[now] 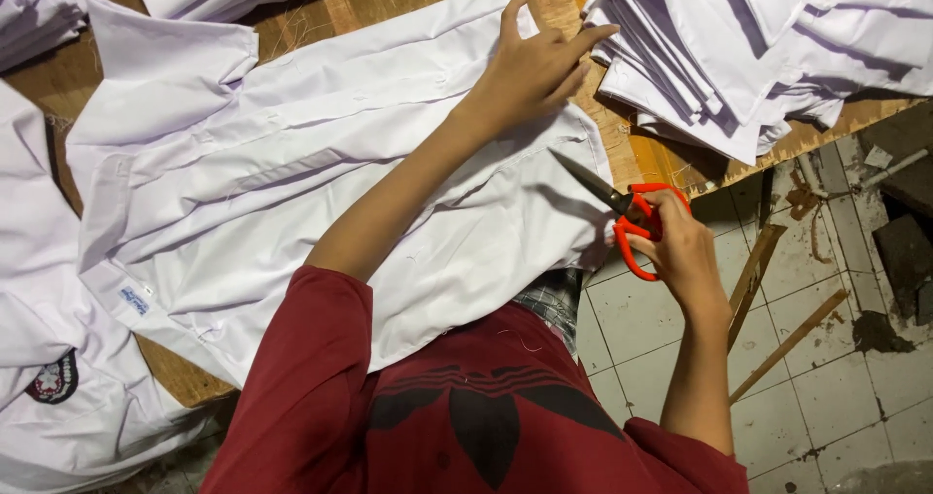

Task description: Trimming loose threads from white shirts using scissors on a factory worktable

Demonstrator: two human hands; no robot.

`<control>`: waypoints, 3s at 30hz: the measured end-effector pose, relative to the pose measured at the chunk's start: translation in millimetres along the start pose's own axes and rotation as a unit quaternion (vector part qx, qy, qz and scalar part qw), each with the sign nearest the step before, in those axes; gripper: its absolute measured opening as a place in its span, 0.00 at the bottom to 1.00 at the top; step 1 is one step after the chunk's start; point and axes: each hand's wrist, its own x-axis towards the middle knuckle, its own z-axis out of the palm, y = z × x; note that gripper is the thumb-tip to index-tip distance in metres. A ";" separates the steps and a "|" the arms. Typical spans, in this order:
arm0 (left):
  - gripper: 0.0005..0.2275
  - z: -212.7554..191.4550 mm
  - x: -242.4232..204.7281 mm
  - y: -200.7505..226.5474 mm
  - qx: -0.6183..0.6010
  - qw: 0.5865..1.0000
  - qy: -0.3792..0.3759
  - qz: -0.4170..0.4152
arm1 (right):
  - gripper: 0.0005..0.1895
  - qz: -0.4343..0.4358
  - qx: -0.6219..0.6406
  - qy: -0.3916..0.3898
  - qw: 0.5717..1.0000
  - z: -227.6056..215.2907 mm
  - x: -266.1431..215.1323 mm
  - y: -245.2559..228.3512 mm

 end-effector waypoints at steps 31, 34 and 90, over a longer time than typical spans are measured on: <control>0.11 -202.1 -262.2 29.0 -0.061 0.961 -0.153 -0.222 | 0.35 -0.176 -0.175 0.023 0.968 41.8 90.7 -55.8; 0.07 -184.0 -274.2 38.9 -0.064 0.963 -0.112 -0.237 | 0.33 -0.145 -0.129 -0.026 0.981 56.3 101.7 -70.3; 0.07 -189.2 -236.3 47.4 -0.004 0.989 0.058 -0.135 | 0.26 -0.334 -0.176 -0.163 0.911 -26.9 114.6 -108.2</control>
